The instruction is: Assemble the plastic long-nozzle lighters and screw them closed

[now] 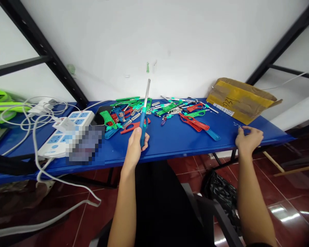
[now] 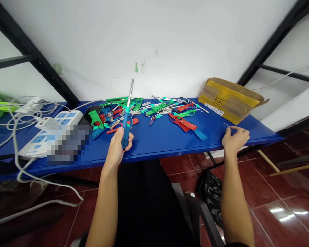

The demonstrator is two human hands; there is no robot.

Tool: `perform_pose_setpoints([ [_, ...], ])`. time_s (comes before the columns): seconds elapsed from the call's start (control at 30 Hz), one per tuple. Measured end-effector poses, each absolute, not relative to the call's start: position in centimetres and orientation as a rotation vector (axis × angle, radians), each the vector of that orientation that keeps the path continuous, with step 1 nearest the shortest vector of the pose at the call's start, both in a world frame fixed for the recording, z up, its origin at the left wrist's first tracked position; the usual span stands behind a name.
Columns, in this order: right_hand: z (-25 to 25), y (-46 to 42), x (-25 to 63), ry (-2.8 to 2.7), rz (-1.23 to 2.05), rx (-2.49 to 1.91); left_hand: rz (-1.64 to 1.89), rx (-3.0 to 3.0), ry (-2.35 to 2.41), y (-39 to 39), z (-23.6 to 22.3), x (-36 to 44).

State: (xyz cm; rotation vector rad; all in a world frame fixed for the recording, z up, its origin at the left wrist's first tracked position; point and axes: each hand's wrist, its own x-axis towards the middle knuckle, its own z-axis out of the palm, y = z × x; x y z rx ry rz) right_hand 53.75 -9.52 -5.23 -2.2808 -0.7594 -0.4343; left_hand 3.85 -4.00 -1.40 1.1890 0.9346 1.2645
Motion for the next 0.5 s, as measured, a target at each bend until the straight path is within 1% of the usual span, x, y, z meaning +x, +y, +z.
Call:
perform_pose_setpoints([
  [0.23, -3.4, -10.3, 55.7, -0.874, -0.338, -2.42, 1.24, 1.161, 0.904, -3.9, -1.5, 3.9],
  [0.5, -3.2, -8.3, 57.2, -0.703, -0.344, -2.6, 1.271, 1.123, 0.895, -3.5, -1.7, 3.9],
])
